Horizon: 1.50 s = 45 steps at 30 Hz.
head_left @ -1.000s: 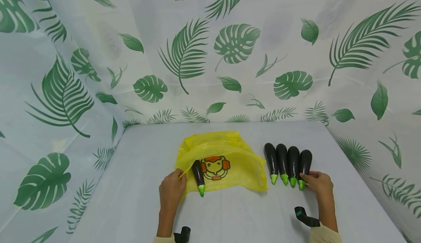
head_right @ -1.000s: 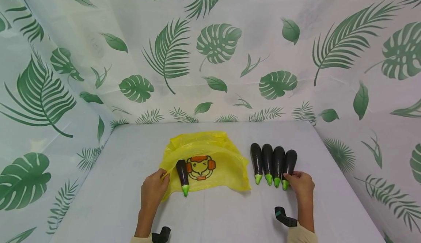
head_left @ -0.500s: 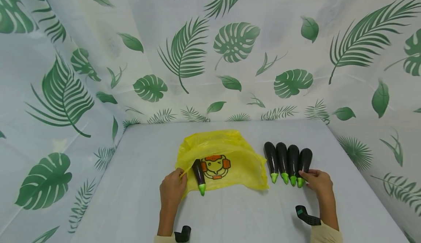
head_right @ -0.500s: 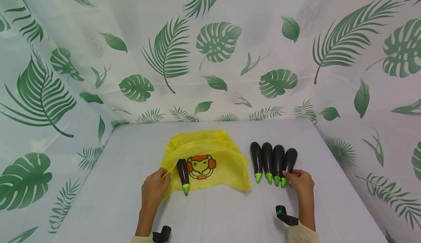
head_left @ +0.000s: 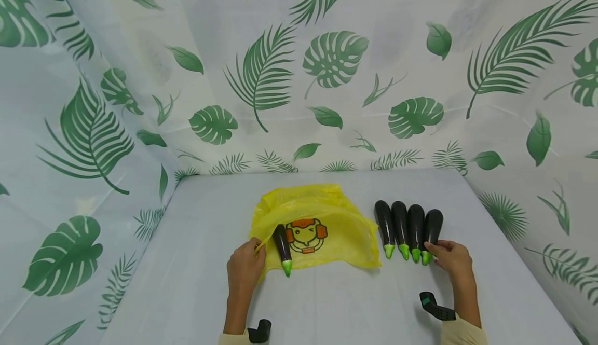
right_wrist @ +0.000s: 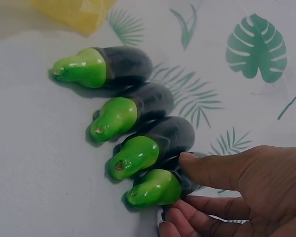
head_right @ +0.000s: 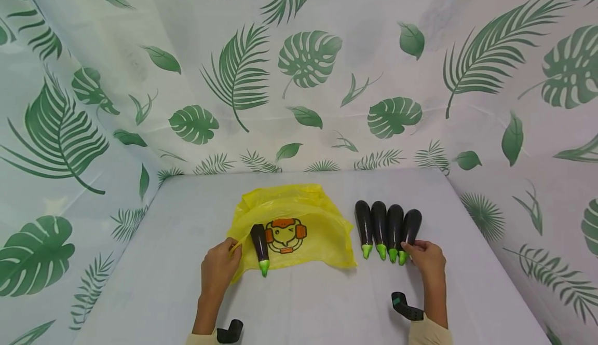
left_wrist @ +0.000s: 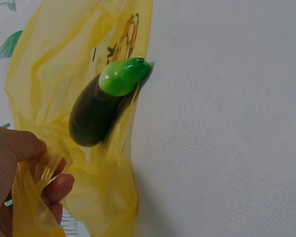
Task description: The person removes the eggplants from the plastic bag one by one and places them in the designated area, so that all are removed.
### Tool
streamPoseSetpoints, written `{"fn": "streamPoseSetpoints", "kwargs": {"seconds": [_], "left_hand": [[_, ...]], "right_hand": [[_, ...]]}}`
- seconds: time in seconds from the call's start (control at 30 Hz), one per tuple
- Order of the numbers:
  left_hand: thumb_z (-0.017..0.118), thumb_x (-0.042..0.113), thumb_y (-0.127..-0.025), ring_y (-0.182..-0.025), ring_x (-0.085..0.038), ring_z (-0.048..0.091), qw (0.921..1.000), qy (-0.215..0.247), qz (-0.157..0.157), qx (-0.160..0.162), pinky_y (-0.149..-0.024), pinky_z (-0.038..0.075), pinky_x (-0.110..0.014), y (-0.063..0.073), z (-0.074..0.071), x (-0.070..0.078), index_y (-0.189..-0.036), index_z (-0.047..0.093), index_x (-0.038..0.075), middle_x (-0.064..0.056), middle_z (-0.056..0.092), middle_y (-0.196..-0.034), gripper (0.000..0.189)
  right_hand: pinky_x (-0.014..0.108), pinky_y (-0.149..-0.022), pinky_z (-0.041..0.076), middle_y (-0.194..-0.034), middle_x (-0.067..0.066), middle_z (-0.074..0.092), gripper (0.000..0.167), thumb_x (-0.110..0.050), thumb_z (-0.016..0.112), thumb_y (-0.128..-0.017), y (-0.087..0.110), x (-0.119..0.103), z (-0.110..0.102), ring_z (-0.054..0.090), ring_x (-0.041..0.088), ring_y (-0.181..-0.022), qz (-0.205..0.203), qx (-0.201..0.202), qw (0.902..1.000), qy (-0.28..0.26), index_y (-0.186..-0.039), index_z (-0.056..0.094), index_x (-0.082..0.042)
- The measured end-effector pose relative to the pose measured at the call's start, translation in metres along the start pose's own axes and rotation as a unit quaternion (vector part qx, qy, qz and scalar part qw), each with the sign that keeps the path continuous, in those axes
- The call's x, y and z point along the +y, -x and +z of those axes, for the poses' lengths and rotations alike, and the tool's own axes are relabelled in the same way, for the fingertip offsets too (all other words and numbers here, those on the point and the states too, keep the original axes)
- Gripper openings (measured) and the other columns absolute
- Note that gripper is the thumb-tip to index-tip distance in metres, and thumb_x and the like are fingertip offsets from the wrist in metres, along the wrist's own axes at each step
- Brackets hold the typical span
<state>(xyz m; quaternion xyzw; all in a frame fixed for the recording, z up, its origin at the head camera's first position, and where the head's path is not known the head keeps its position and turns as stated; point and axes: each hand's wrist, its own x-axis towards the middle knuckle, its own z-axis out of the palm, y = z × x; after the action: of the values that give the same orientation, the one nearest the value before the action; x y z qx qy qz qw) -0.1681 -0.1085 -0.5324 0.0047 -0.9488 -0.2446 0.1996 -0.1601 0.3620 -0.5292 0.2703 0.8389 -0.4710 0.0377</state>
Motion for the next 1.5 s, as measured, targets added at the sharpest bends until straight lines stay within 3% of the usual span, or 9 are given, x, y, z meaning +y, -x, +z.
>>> {"fn": "streamPoseSetpoints", "kwargs": {"seconds": [0.23, 0.57, 0.77, 0.8, 0.97, 1.1, 1.27, 1.4, 1.5], "left_hand": [[0.071, 0.016, -0.085, -0.053, -0.009, 0.05, 0.9999, -0.001, 0.005, 0.012, -0.048, 0.042, -0.026, 0.001, 0.001, 0.0, -0.088, 0.07, 0.006, -0.005, 0.068, -0.07, 0.01], [0.07, 0.017, -0.086, -0.056, -0.012, 0.056, 1.0, 0.002, 0.003, 0.006, -0.05, 0.044, -0.027, -0.001, 0.0, 0.001, -0.091, 0.071, 0.006, -0.006, 0.071, -0.076, 0.012], [0.07, 0.018, -0.086, -0.057, -0.011, 0.056, 1.0, 0.004, 0.004, 0.007, -0.05, 0.044, -0.027, -0.001, 0.001, -0.001, -0.092, 0.071, 0.006, -0.006, 0.072, -0.076, 0.013], [0.07, 0.018, -0.086, -0.057, -0.011, 0.056, 1.0, 0.004, 0.005, 0.007, -0.05, 0.044, -0.027, 0.0, 0.001, -0.001, -0.092, 0.071, 0.006, -0.006, 0.071, -0.076, 0.013], [0.07, 0.019, -0.087, -0.056, -0.01, 0.054, 1.0, 0.006, 0.001, 0.002, -0.051, 0.044, -0.026, 0.001, 0.001, 0.001, -0.093, 0.071, 0.007, -0.005, 0.071, -0.076, 0.013], [0.071, 0.018, -0.086, -0.055, -0.01, 0.053, 1.0, 0.005, 0.002, 0.006, -0.05, 0.044, -0.026, 0.001, 0.001, 0.002, -0.092, 0.071, 0.007, -0.005, 0.071, -0.076, 0.012], [0.071, 0.019, -0.086, -0.057, -0.012, 0.057, 0.9999, 0.0, 0.005, 0.009, -0.051, 0.045, -0.028, 0.002, 0.002, 0.001, -0.091, 0.071, 0.008, -0.005, 0.072, -0.076, 0.012], [0.071, 0.02, -0.086, -0.059, -0.014, 0.061, 1.0, -0.005, 0.001, 0.007, -0.052, 0.047, -0.029, 0.002, 0.001, 0.001, -0.091, 0.071, 0.009, -0.005, 0.072, -0.077, 0.012], [0.071, 0.02, -0.086, -0.06, -0.015, 0.061, 1.0, -0.006, -0.002, 0.004, -0.052, 0.047, -0.03, 0.002, 0.001, 0.002, -0.091, 0.07, 0.009, -0.004, 0.072, -0.077, 0.012]], "right_hand": [[0.029, -0.07, 0.056, -0.131, 0.039, 0.047, 0.072, -0.037, 0.062, -0.092, 0.001, 0.001, 0.001, 0.063, 0.039, -0.1, 0.006, 0.003, 1.0, -0.004, -0.134, 0.04, 0.017], [0.028, -0.064, 0.055, -0.128, 0.038, 0.05, 0.073, -0.044, 0.057, -0.093, 0.002, -0.002, 0.001, 0.067, 0.022, -0.079, 0.004, 0.032, 0.9995, 0.008, -0.133, 0.043, 0.015], [0.028, -0.057, 0.046, -0.123, 0.037, 0.054, 0.067, -0.044, 0.051, -0.097, 0.01, -0.011, 0.001, 0.066, 0.039, -0.087, -0.02, 0.107, 0.9936, 0.029, -0.131, 0.047, 0.013], [0.028, -0.059, 0.044, -0.123, 0.037, 0.054, 0.063, -0.041, 0.051, -0.097, 0.013, -0.015, 0.001, 0.063, 0.044, -0.097, -0.026, 0.117, 0.9925, 0.025, -0.131, 0.048, 0.012], [0.03, -0.068, 0.041, -0.125, 0.032, 0.057, 0.055, -0.037, 0.049, -0.099, 0.02, -0.03, 0.0, 0.055, 0.044, -0.113, -0.06, 0.164, 0.9846, 0.007, -0.13, 0.052, 0.008], [0.018, -0.068, 0.038, -0.124, 0.027, 0.06, 0.048, -0.035, 0.051, -0.098, 0.027, -0.048, 0.003, 0.058, 0.037, -0.111, -0.101, 0.206, 0.973, -0.029, -0.126, 0.058, 0.003], [0.004, -0.065, 0.04, -0.107, 0.003, 0.065, 0.038, -0.032, 0.056, -0.097, 0.042, -0.076, 0.014, 0.056, 0.004, -0.09, -0.174, 0.219, 0.9549, -0.099, -0.122, 0.064, -0.004], [0.005, -0.072, 0.046, -0.096, -0.013, 0.064, 0.033, -0.028, 0.06, -0.096, 0.052, -0.099, 0.027, 0.059, -0.006, -0.084, -0.254, 0.169, 0.9408, -0.148, -0.12, 0.065, -0.005], [0.008, -0.074, 0.049, -0.097, -0.01, 0.065, 0.031, -0.025, 0.061, -0.096, 0.06, -0.115, 0.039, 0.061, -0.004, -0.086, -0.317, 0.106, 0.9299, -0.154, -0.119, 0.064, -0.004]]}}
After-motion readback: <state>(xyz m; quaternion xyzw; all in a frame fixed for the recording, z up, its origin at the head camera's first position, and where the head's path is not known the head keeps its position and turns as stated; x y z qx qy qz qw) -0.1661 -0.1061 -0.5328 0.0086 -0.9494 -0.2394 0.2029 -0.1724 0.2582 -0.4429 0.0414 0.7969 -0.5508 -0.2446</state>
